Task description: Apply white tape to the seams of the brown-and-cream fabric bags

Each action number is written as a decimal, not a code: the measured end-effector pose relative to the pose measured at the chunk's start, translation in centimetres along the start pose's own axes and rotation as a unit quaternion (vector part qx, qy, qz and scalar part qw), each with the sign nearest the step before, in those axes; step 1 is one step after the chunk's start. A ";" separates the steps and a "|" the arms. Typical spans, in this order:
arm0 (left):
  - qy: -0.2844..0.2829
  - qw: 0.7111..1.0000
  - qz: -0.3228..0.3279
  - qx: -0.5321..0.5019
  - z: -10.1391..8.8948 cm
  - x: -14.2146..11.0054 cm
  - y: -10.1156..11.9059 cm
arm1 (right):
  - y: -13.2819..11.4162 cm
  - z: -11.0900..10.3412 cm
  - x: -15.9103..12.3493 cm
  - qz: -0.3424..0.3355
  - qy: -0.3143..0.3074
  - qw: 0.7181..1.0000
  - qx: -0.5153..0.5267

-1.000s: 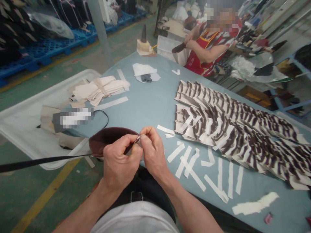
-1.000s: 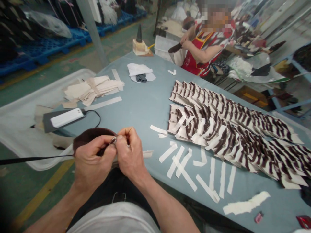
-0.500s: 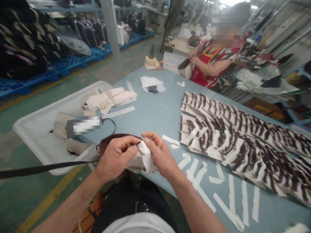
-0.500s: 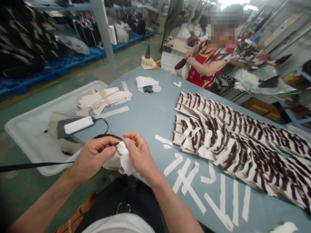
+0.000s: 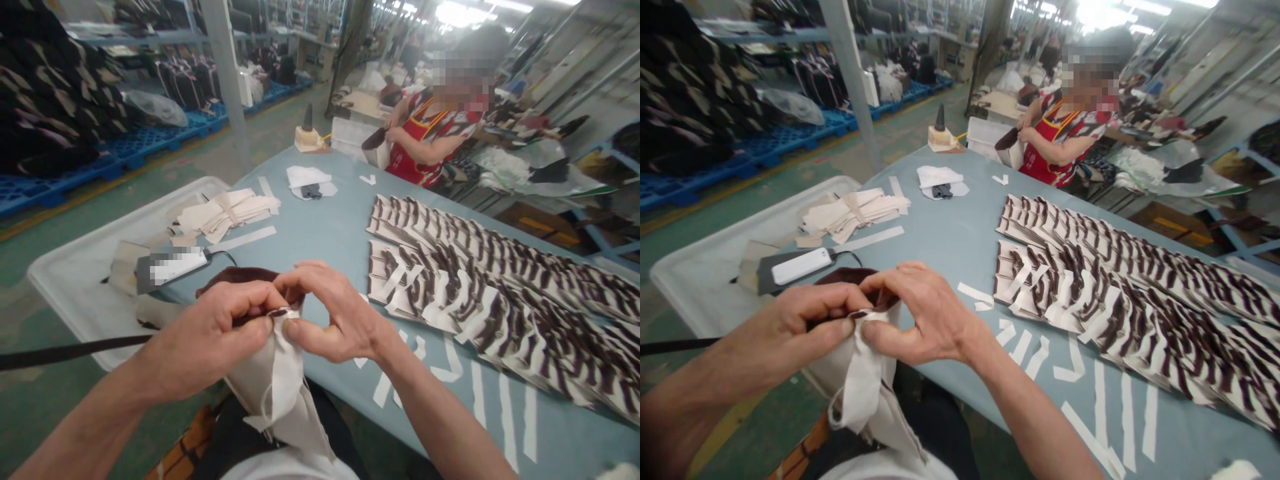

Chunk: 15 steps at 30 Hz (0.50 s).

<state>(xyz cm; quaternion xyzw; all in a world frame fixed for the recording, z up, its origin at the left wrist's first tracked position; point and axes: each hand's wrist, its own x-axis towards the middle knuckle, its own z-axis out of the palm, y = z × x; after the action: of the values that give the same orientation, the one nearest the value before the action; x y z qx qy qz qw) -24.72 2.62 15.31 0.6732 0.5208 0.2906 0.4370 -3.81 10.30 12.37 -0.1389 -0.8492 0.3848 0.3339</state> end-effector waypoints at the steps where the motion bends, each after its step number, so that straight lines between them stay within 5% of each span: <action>1: -0.001 1.000 -0.009 0.005 0.1 -0.1 0.1 | 0.0 -0.1 0.0 0.003 -0.011 1.000 -0.021; 5: 0.029 0.999 -0.020 0.018 0.8 -0.5 0.2 | -0.5 -0.3 -0.3 0.078 -0.063 0.995 -0.025; 15: 0.104 0.991 0.081 0.005 2.0 -0.5 -0.8 | -0.5 -0.6 -0.5 0.206 -0.095 0.962 0.151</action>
<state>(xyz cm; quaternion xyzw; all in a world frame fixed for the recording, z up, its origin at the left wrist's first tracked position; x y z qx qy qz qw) -23.52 1.66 13.78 0.6815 0.5087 0.3908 0.3522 -2.99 10.08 12.80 -0.2217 -0.7622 0.5802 0.1823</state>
